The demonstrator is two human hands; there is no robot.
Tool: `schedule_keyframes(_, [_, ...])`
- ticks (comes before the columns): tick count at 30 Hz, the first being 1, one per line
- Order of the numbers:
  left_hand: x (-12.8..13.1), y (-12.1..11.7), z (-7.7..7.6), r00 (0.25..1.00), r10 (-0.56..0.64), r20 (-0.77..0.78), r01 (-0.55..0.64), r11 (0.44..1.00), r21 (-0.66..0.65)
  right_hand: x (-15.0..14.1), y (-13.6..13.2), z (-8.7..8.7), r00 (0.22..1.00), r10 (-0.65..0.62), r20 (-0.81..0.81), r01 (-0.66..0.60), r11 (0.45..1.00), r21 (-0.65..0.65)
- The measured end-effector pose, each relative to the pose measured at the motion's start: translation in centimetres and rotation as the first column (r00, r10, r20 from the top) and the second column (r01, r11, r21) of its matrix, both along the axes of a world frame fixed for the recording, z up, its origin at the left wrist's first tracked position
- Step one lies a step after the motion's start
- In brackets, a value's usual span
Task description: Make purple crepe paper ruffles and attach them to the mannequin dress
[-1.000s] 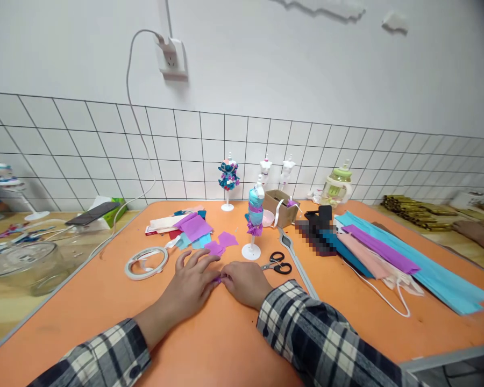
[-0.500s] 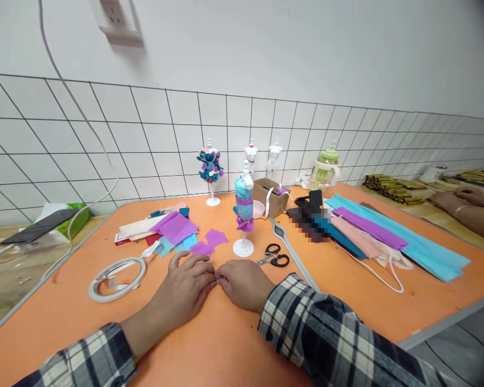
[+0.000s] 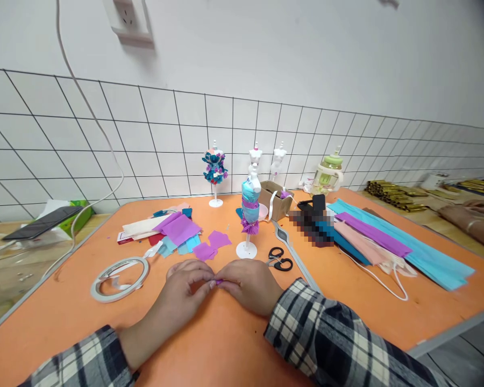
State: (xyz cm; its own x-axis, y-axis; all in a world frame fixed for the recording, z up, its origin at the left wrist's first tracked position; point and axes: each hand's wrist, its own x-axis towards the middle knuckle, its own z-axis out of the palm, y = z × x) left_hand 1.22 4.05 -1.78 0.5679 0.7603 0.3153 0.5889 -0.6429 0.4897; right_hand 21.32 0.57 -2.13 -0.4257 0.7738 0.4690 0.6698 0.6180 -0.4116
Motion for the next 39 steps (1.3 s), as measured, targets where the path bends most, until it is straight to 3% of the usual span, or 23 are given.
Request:
schedule_keyframes(8, [0.3,-0.4,0.3,0.998,0.009,-0.065,-0.008,1.0,0.015,0.2,0.3,0.1,0.999,-0.012,-0.04,0.009,0.996,-0.085])
schedule_keyframes(14, [0.2,-0.5,0.4,0.999,0.001,-0.052,0.0,1.0,0.019,0.1,0.1,0.3,0.999,-0.041,0.032,0.043,0.998,-0.035])
schedule_keyframes(21, [-0.2,-0.1,-0.8,0.999,0.016,0.034,-0.018,0.998,0.063,0.0,-0.5,0.3,0.999,-0.052,0.012,0.052,0.999,0.008])
schedule_keyframes(27, [-0.7,0.4,-0.9,0.993,-0.104,0.049,0.096,0.986,0.14,-0.4,-0.5,0.5,0.995,-0.018,-0.094,0.016,1.0,-0.023])
schedule_keyframes(29, [-1.0,0.6,-0.7,0.993,-0.117,0.033,0.109,0.979,0.175,0.6,-0.1,1.4,0.988,0.041,-0.149,-0.053,0.995,-0.08])
schedule_keyframes(31, [-1.4,0.8,-0.5,0.993,-0.117,0.023,0.11,0.975,0.193,3.0,0.4,2.7,0.966,0.095,-0.241,-0.148,0.966,-0.214])
schedule_keyframes(33, [-1.6,1.0,-0.3,0.994,-0.106,0.039,0.097,0.978,0.187,6.5,0.9,4.0,0.918,0.042,-0.393,-0.221,0.88,-0.421])
schedule_keyframes(35, [-1.5,1.0,-0.1,0.994,-0.079,0.077,0.067,0.987,0.147,10.0,1.2,4.8,0.88,-0.018,-0.475,-0.267,0.807,-0.526])
schedule_keyframes(37, [-1.1,0.9,0.0,0.991,-0.03,0.133,0.022,0.998,0.064,12.6,1.4,4.8,0.916,-0.068,-0.396,-0.188,0.799,-0.571])
schedule_keyframes(39, [-0.8,0.8,0.0,0.982,0.037,0.187,-0.028,0.998,-0.048,13.6,1.6,4.1,0.974,-0.129,-0.189,0.01,0.85,-0.527])
